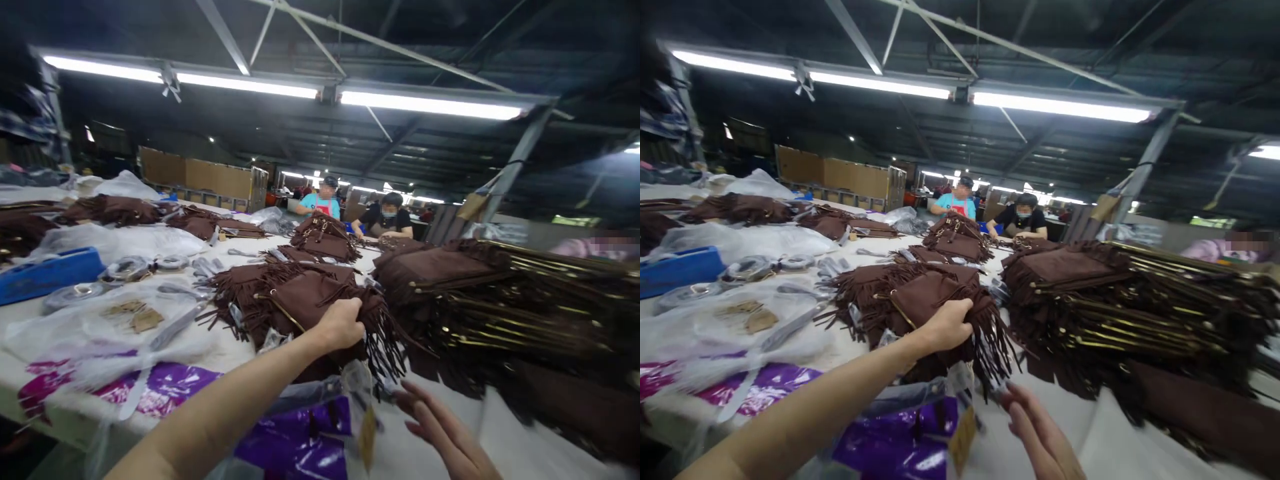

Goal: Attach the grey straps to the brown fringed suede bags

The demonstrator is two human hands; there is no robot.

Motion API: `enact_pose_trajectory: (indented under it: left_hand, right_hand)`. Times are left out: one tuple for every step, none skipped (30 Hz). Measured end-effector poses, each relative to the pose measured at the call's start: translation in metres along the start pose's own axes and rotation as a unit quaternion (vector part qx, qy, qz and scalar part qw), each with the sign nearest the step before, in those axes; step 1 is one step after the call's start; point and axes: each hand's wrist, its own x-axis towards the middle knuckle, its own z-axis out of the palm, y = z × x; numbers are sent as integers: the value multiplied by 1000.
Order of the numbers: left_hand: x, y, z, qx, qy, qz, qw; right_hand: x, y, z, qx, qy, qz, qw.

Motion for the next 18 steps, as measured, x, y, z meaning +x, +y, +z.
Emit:
enact_pose_trajectory:
  left_hand:
    - [1, 7, 13, -21, -11, 4, 1000]
    - [1, 12, 24, -42, -21, 7, 999]
    - [1, 17, 32, -62, -32, 13, 997]
    - [0, 20, 37, -81, -44, 20, 996]
    - [-1, 22, 39, -98, -56, 30, 993]
    - [-4, 23, 38, -113, -65, 40, 991]
    - [-9, 22, 35, -124, -73, 50, 988]
    - [-15, 19, 30, -130, -80, 59, 987]
    - [-23, 15, 25, -130, -88, 70, 985]
    - [-32, 10, 20, -125, -95, 81, 984]
    - [-43, 3, 16, -114, -99, 94, 984]
    - [-53, -5, 13, -97, -99, 105, 985]
    - [-64, -13, 10, -74, -92, 112, 987]
    - [-74, -22, 8, -48, -77, 115, 989]
    - [-82, -31, 6, -19, -59, 113, 992]
    - [-89, -40, 3, 12, -40, 107, 993]
    - [-94, -48, 0, 42, -27, 99, 994]
    - [-97, -54, -4, 71, -18, 91, 993]
  right_hand:
    - [8, -5, 10, 57, 21, 8, 998]
    - [16, -11, 18, 79, 40, 12, 996]
    - [22, -17, 25, 93, 46, 5, 995]
    - [27, -23, 30, 108, 49, 4, 993]
    - [30, -28, 33, 123, 40, 16, 991]
    - [32, -32, 33, 148, 20, 36, 988]
    - [33, -34, 32, 178, -5, 63, 982]
    - [33, -33, 29, 211, -32, 93, 972]
    - [32, -31, 26, 244, -57, 118, 961]
    - [31, -28, 22, 270, -71, 138, 950]
    - [30, -23, 18, 285, -79, 153, 943]
    - [28, -18, 14, 288, -78, 165, 940]
    - [27, -13, 10, 280, -73, 175, 941]
    - [26, -9, 6, 267, -67, 183, 944]
    - [25, -6, 2, 250, -63, 186, 948]
    - [25, -4, -3, 235, -61, 187, 952]
    - [25, -3, -8, 225, -62, 183, 955]
    - [26, -3, -12, 219, -64, 177, 957]
